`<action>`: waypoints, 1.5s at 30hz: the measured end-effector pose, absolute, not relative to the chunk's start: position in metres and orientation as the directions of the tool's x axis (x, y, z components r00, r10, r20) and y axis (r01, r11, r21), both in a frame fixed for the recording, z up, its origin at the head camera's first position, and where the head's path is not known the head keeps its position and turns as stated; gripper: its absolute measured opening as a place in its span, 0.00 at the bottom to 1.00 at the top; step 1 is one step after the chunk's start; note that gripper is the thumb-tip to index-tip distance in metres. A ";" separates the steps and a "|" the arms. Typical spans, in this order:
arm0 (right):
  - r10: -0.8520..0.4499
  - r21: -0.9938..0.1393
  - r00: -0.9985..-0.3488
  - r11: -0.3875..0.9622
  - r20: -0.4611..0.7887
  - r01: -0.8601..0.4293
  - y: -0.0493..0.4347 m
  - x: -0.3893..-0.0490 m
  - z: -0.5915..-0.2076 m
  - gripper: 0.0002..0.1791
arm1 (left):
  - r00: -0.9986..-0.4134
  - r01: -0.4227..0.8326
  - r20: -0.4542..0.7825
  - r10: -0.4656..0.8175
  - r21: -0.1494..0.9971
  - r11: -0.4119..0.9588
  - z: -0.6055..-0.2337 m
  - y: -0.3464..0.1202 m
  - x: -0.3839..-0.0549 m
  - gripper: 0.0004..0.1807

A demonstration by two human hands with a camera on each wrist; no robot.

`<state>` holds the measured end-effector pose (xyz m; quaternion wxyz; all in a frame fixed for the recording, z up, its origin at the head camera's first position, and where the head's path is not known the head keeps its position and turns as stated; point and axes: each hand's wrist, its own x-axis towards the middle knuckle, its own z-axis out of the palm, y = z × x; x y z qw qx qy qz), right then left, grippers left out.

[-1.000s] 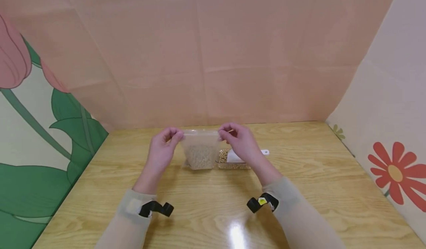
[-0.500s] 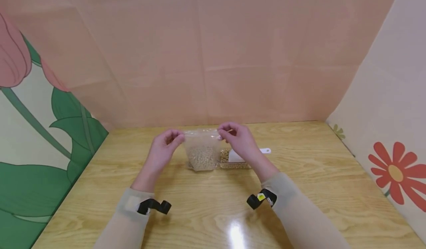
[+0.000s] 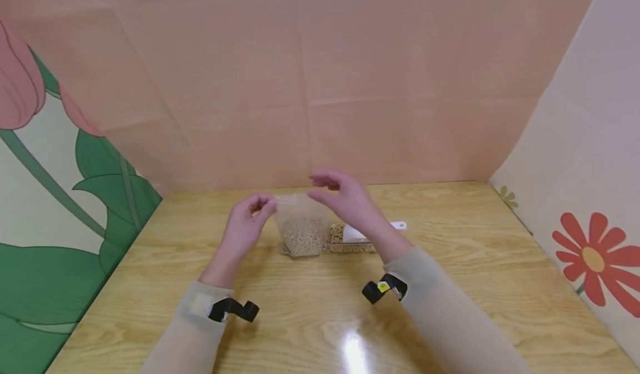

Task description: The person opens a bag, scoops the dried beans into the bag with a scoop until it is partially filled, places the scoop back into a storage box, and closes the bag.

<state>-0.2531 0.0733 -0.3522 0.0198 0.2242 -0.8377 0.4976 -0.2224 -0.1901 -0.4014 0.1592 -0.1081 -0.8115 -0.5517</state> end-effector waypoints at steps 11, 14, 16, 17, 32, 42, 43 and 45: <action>-0.483 -0.688 -0.838 0.519 0.255 -0.508 0.035 -0.263 -0.345 0.26 | -0.936 0.334 0.352 0.014 0.873 0.354 -0.401 -0.187 -0.221 0.08; -0.492 -0.692 -0.838 0.520 0.238 -0.501 0.032 -0.264 -0.346 0.22 | -0.937 0.331 0.348 0.013 0.878 0.346 -0.401 -0.187 -0.221 0.08; -0.498 -0.699 -0.839 0.520 0.218 -0.490 0.031 -0.265 -0.345 0.20 | -0.939 0.327 0.343 0.013 0.881 0.343 -0.402 -0.187 -0.221 0.08; -0.501 -0.702 -0.840 0.521 0.208 -0.485 0.030 -0.265 -0.345 0.20 | -0.940 0.324 0.340 0.013 0.882 0.341 -0.402 -0.187 -0.221 0.08; -0.563 -0.685 -0.813 0.535 0.145 -0.493 0.019 -0.269 -0.335 0.06 | -0.937 0.332 0.348 0.015 0.880 0.341 -0.402 -0.189 -0.219 0.08; -0.567 -0.729 -0.813 0.500 0.132 -0.468 0.017 -0.269 -0.337 0.06 | -0.939 0.328 0.343 0.019 0.881 0.341 -0.400 -0.190 -0.217 0.08; -0.568 -0.731 -0.812 0.497 0.135 -0.468 0.017 -0.269 -0.337 0.06 | -0.939 0.328 0.342 0.020 0.882 0.339 -0.400 -0.191 -0.216 0.08; -0.571 -0.733 -0.808 0.488 0.144 -0.475 0.017 -0.268 -0.337 0.06 | -0.940 0.329 0.342 0.021 0.882 0.337 -0.400 -0.190 -0.216 0.08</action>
